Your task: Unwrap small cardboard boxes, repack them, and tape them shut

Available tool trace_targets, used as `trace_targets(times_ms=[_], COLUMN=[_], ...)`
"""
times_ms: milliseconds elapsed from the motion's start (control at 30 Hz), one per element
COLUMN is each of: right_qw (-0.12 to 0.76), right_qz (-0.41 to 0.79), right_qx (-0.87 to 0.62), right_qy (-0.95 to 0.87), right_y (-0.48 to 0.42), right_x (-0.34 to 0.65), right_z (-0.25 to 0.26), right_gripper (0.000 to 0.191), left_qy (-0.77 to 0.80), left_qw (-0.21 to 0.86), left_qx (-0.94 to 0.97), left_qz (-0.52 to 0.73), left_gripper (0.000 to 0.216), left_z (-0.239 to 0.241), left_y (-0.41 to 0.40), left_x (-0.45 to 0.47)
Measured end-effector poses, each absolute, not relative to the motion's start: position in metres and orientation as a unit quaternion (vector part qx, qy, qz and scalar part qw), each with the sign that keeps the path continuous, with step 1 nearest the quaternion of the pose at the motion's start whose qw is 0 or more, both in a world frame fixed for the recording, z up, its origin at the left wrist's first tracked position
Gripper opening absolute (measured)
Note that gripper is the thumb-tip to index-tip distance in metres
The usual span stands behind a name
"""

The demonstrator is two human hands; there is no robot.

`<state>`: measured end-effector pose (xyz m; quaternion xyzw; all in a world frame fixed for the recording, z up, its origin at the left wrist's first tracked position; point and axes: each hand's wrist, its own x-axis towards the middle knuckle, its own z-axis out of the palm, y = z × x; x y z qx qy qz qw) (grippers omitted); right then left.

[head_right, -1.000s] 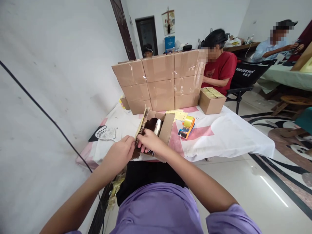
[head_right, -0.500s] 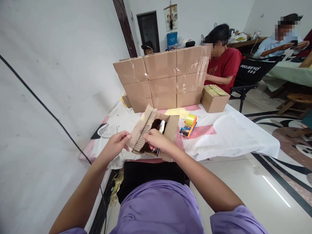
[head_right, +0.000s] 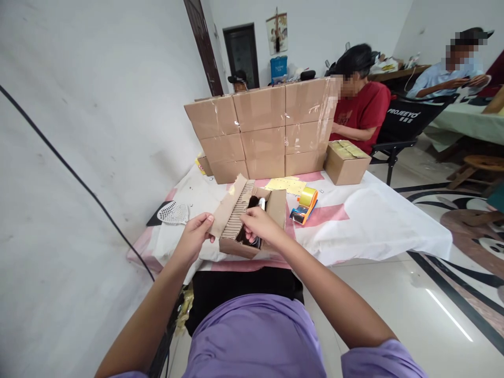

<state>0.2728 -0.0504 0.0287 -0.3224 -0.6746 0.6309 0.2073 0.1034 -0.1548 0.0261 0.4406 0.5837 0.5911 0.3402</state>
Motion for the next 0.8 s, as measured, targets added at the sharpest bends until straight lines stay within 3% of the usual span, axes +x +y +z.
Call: trace_targets(times_ms=[200, 333, 433, 600, 667, 800], right_qw=[0.222, 0.217, 0.222, 0.291, 0.334, 0.325], right_qz=[0.573, 0.538, 0.524, 0.538, 0.490, 0.371], right_qx=[-0.362, -0.352, -0.334, -0.236, -0.242, -0.284], right_qy=[-0.701, -0.735, -0.751, -0.755, -0.768, -0.822], right_y=[-0.024, -0.007, -0.008, -0.040, -0.053, -0.067], right_x=[0.273, 0.271, 0.271, 0.278, 0.280, 0.282], right_z=[0.054, 0.084, 0.102, 0.106, 0.103, 0.102], right_gripper=[0.020, 0.025, 0.025, 0.023, 0.031, 0.019], left_qy=[0.572, 0.557, 0.543, 0.552, 0.557, 0.563], left_qw=[0.383, 0.384, 0.352, 0.267, 0.240, 0.192], left_qx=[0.450, 0.477, 0.500, 0.531, 0.544, 0.564], left_qz=[0.569, 0.561, 0.575, 0.585, 0.580, 0.573], left_gripper=[0.034, 0.041, 0.043, 0.027, 0.022, 0.019], left_z=[0.036, 0.050, 0.062, 0.084, 0.090, 0.093], left_y=[-0.151, -0.145, -0.142, -0.148, -0.153, -0.166], left_x=[0.119, 0.127, 0.127, 0.120, 0.119, 0.120])
